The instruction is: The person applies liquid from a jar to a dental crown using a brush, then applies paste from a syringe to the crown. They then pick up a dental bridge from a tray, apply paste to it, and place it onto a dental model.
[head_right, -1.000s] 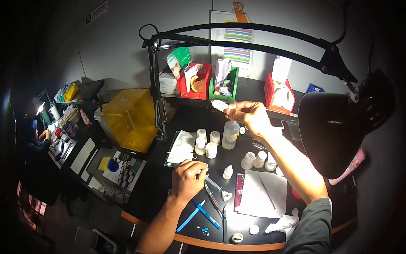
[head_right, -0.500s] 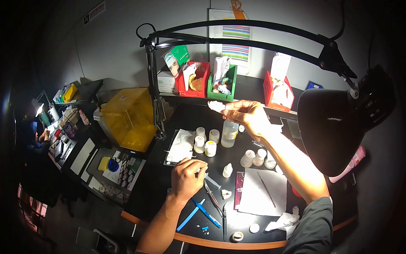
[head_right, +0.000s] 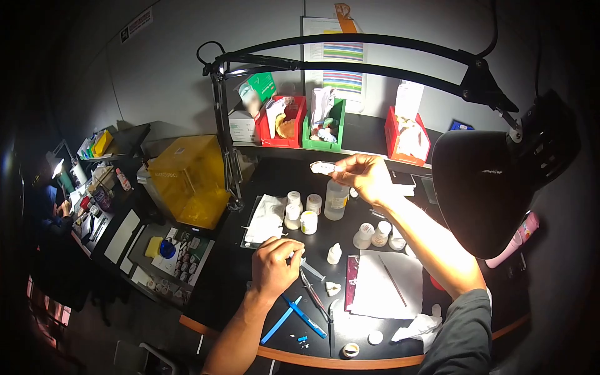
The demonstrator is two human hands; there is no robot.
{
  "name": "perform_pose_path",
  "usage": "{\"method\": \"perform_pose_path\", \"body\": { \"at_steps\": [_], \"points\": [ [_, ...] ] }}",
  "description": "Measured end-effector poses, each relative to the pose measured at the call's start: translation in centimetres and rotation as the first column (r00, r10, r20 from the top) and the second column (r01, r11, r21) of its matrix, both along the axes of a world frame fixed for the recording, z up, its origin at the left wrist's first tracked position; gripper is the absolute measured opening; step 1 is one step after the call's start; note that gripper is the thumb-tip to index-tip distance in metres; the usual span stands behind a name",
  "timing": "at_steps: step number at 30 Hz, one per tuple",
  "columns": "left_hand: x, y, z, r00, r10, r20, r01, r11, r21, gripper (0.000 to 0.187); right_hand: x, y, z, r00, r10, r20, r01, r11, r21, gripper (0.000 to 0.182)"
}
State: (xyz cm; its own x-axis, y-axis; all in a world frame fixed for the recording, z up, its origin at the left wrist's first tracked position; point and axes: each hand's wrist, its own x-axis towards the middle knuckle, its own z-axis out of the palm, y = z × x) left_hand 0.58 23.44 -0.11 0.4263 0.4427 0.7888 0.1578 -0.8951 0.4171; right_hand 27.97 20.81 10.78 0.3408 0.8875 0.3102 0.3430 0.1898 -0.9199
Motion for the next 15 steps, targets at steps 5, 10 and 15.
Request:
{"method": "perform_pose_path", "body": {
  "at_steps": [5,10,15],
  "points": [
    [0.0,0.0,-0.1,1.0,0.005,-0.007,-0.005,1.0,-0.001,0.011,0.5,0.5,-0.1,1.0,-0.014,0.022,0.014,1.0,0.004,0.015],
    [0.0,-0.1,0.0,1.0,0.009,-0.006,-0.009,1.0,-0.005,0.011,0.7,1.1,-0.4,1.0,-0.03,0.003,0.03,1.0,0.002,0.015],
    [0.0,-0.1,-0.1,1.0,0.003,-0.015,-0.004,1.0,-0.012,0.01,0.9,1.7,-0.8,0.999,-0.052,-0.012,0.052,0.998,0.029,0.016]
  ]
}}
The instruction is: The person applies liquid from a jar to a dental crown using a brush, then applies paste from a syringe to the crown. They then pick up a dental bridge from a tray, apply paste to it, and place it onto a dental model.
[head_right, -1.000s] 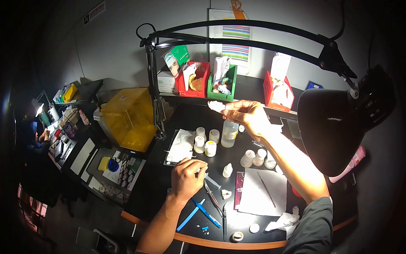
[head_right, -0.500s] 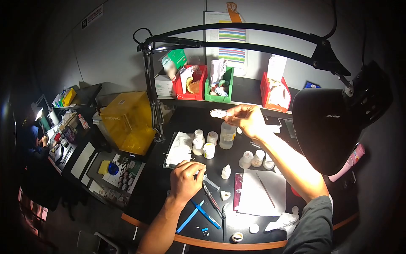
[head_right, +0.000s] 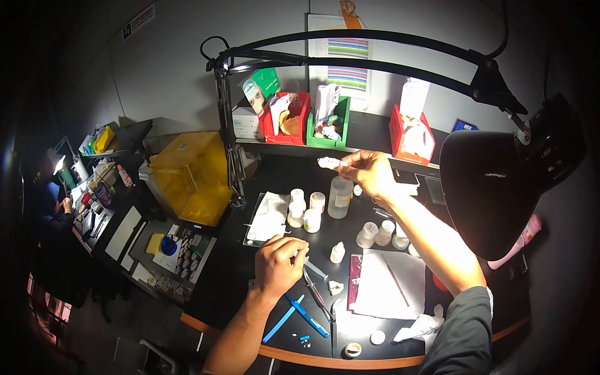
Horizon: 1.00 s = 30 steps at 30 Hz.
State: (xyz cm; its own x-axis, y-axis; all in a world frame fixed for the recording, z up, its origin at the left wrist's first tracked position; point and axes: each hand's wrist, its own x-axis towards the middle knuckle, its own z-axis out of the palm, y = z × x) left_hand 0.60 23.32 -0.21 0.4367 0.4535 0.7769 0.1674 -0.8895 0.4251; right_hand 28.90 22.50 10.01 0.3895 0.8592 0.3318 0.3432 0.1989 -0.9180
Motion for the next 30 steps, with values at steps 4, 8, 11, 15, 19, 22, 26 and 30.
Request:
{"method": "perform_pose_path", "body": {
  "at_steps": [4,8,11,15,19,22,26,30],
  "points": [
    [0.1,0.0,-0.1,1.0,-0.002,0.004,0.002,1.0,0.004,0.01,0.7,1.2,1.0,0.95,-0.148,0.274,0.148,0.989,0.023,0.013],
    [0.1,-0.1,0.0,1.0,0.0,-0.005,0.0,1.0,0.001,0.011,0.3,3.2,4.2,0.55,-0.439,0.711,0.192,0.895,0.403,0.011],
    [0.0,0.0,0.1,1.0,-0.005,-0.004,0.005,1.0,0.005,0.013,-0.2,5.6,4.5,0.48,-0.472,0.74,0.367,0.874,0.32,0.01],
    [0.0,0.0,0.2,1.0,-0.02,-0.001,0.02,0.999,0.025,0.015,0.0,9.2,3.4,0.438,-0.455,0.775,0.352,0.88,0.318,0.014],
    [0.1,0.0,0.2,0.999,-0.035,-0.011,0.036,0.999,0.024,0.016,-0.6,10.3,2.0,0.259,-0.499,0.827,0.455,0.818,0.351,0.012],
    [0.0,-0.2,0.3,0.999,-0.036,-0.03,0.036,0.999,0.003,0.014,-0.7,10.2,1.2,0.18,-0.554,0.812,0.359,0.806,0.471,0.012],
    [0.0,-0.2,0.3,0.999,-0.035,-0.024,0.035,0.999,-0.003,0.013,-0.3,10.7,1.4,0.188,-0.651,0.735,0.352,0.743,0.569,0.012],
    [-0.1,-0.2,0.6,1.0,-0.023,-0.008,0.023,1.0,0.017,0.013,0.0,10.0,4.5,0.4,-0.683,0.612,0.296,0.728,0.618,0.02]
  ]
}}
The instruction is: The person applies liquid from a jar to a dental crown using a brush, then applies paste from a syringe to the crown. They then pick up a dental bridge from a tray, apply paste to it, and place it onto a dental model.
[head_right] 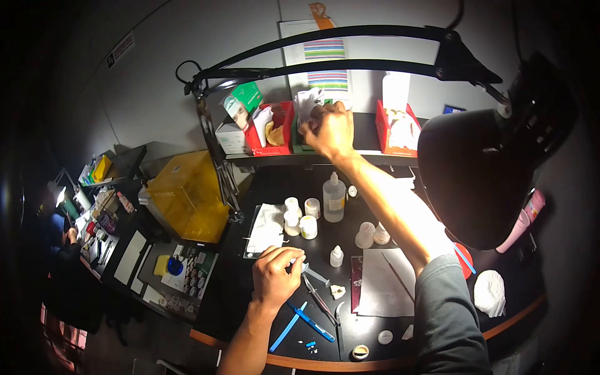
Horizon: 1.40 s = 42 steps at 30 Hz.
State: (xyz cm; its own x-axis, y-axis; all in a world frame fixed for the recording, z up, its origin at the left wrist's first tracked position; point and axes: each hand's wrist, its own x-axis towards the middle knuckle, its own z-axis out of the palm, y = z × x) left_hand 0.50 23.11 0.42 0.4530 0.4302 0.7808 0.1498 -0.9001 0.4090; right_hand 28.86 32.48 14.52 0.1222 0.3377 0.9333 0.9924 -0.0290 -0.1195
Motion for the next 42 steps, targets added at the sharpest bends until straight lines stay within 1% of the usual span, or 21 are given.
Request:
{"method": "perform_pose_path", "body": {
  "at_steps": [2,5,6,7,9,12,15,16,19,20,22,24,25,27,29,31,33,34,37,40,42],
  "points": [
    [0.1,-0.1,0.0,1.0,0.001,0.008,-0.001,1.0,-0.001,0.013,-0.2,0.3,1.9,0.995,0.104,-0.003,-0.104,0.994,-0.032,0.024],
    [0.1,-0.1,-0.1,1.0,-0.002,0.009,0.002,1.0,-0.026,0.013,-0.8,2.6,4.4,0.984,0.162,-0.074,-0.178,0.913,-0.366,0.028],
    [0.1,-0.2,-0.1,1.0,0.007,-0.005,-0.007,1.0,-0.024,0.013,-1.6,3.6,5.1,0.994,0.096,0.047,-0.066,0.901,-0.429,0.029],
    [0.1,0.0,-0.2,1.0,0.01,-0.003,-0.01,1.0,-0.013,0.013,-2.4,4.3,5.8,0.994,-0.024,0.105,0.078,0.83,-0.552,0.029],
    [0.2,0.1,-0.5,1.0,0.018,0.006,-0.018,1.0,0.007,0.013,-3.8,5.5,6.2,0.979,-0.008,0.206,0.13,0.801,-0.585,0.029],
    [0.1,0.1,-0.4,1.0,0.029,-0.005,-0.029,0.999,0.02,0.013,-6.4,5.9,7.3,0.949,-0.017,0.315,0.272,0.552,-0.788,0.033],
    [0.1,0.2,-0.5,0.999,0.032,-0.003,-0.032,0.999,0.03,0.013,-6.1,7.0,5.7,0.942,-0.024,0.333,0.273,0.63,-0.727,0.04],
    [0.1,0.1,-0.4,0.999,0.032,-0.002,-0.032,0.999,0.03,0.013,-5.5,8.0,4.9,0.913,-0.053,0.405,0.345,0.632,-0.694,0.041],
    [0.1,0.1,-0.6,0.999,0.033,-0.006,-0.033,0.999,0.033,0.011,-6.2,5.6,7.5,0.944,0.066,0.323,0.244,0.521,-0.818,0.034],
    [0.2,0.1,-0.7,0.999,0.035,-0.006,-0.034,0.999,0.033,0.01,-5.5,4.9,7.4,0.932,0.142,0.334,0.156,0.675,-0.721,0.031],
    [0.2,0.1,-0.8,1.0,0.031,0.008,-0.031,0.999,0.019,0.008,-4.2,4.2,8.9,0.977,0.1,0.189,0.062,0.712,-0.7,0.028],
    [0.2,0.1,-0.8,0.999,0.036,0.021,-0.036,0.999,0.008,0.006,-4.0,2.8,9.7,0.959,-0.224,0.171,0.28,0.684,-0.673,0.019],
    [0.2,0.1,-0.7,0.999,0.039,0.021,-0.039,0.999,0.007,0.006,-2.8,2.3,9.4,0.958,-0.271,0.096,0.264,0.698,-0.666,0.02],
    [0.1,0.0,-0.6,0.999,0.034,0.015,-0.034,0.999,0.011,0.005,-1.2,1.4,8.5,0.949,-0.258,0.181,0.309,0.645,-0.699,0.022],
    [0.1,0.0,-0.8,0.999,0.031,0.006,-0.031,0.999,0.013,0.005,1.3,2.1,6.6,0.932,-0.148,0.331,0.356,0.548,-0.757,0.021],
    [0.1,0.1,-0.8,1.0,0.031,0.002,-0.031,0.999,0.017,0.005,1.0,1.3,5.2,0.926,-0.17,0.338,0.375,0.538,-0.755,0.018],
    [0.0,0.2,-0.8,0.999,0.036,-0.004,-0.035,0.999,0.016,0.005,0.8,0.6,4.3,0.953,-0.18,0.244,0.303,0.58,-0.756,0.015],
    [0.0,0.2,-0.7,0.999,0.031,-0.007,-0.031,0.999,0.01,0.004,0.4,0.7,3.9,0.935,-0.231,0.27,0.355,0.581,-0.733,0.012],
    [0.1,0.2,-0.9,0.999,0.029,-0.012,-0.029,1.0,0.007,0.004,1.0,1.1,3.0,0.934,-0.257,0.247,0.357,0.657,-0.664,0.011],
    [0.0,0.1,-0.7,0.999,0.028,-0.018,-0.028,1.0,0.013,0.004,0.8,0.8,3.7,0.959,-0.231,0.162,0.272,0.603,-0.75,0.011],
    [0.1,0.2,-0.7,1.0,0.026,-0.012,-0.025,1.0,0.014,0.004,0.7,0.5,4.2,0.969,-0.238,0.071,0.209,0.627,-0.75,0.013]
  ]
}}
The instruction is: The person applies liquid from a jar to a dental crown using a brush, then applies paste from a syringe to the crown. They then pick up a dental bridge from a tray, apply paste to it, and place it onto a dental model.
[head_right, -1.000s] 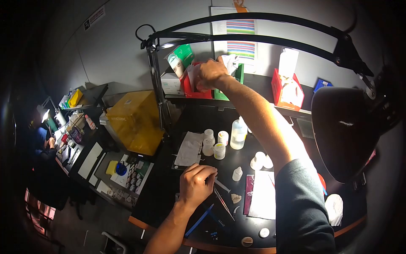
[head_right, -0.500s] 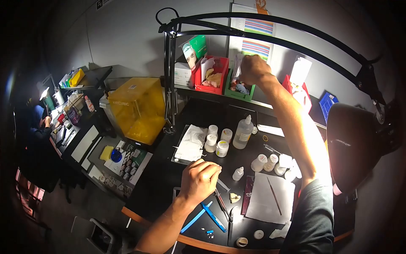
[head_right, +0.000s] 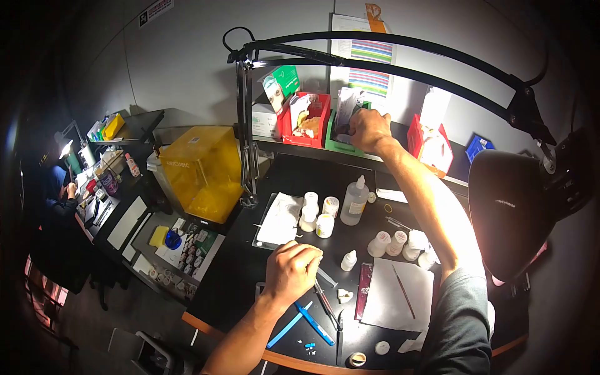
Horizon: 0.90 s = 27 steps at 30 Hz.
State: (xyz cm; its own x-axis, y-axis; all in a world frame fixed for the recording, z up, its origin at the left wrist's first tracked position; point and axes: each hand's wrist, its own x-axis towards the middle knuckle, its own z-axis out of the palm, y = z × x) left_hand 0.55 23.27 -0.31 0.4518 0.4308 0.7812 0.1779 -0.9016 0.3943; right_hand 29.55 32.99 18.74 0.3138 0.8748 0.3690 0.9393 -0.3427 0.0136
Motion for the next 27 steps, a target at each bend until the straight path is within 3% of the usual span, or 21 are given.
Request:
{"method": "perform_pose_path", "body": {
  "at_steps": [4,9,11,15,18,21,27],
  "points": [
    [0.0,-0.1,0.1,1.0,0.003,0.001,-0.003,1.0,-0.002,0.004,-0.5,-0.5,1.8,0.999,0.0,-0.04,0.005,0.992,0.125,0.019],
    [0.0,-0.3,0.2,1.0,0.003,0.008,-0.003,1.0,-0.001,0.005,-1.8,0.2,4.9,0.971,0.238,0.015,-0.232,0.928,0.292,0.018],
    [0.0,-0.4,0.2,1.0,-0.001,0.007,0.001,1.0,-0.005,0.006,-3.6,0.9,5.7,0.966,0.256,-0.038,-0.239,0.938,0.251,0.016],
    [0.0,-0.3,0.2,1.0,0.012,-0.011,-0.012,1.0,0.012,0.009,-7.0,4.2,5.7,0.985,0.152,0.081,-0.163,0.974,0.158,0.011],
    [0.0,-0.2,0.1,1.0,0.021,-0.014,-0.02,0.999,0.04,0.012,-9.0,6.5,5.4,0.984,0.085,0.154,-0.089,0.996,0.022,0.022],
    [-0.2,-0.2,0.0,0.999,0.02,-0.047,-0.018,0.999,0.038,0.016,-9.4,8.5,4.8,0.977,0.057,0.207,-0.056,0.998,-0.008,0.027],
    [0.0,-0.4,-0.5,0.996,0.032,-0.08,-0.031,0.999,0.016,0.014,-8.3,10.2,2.9,0.962,0.103,0.252,-0.088,0.994,-0.069,0.025]
  ]
}}
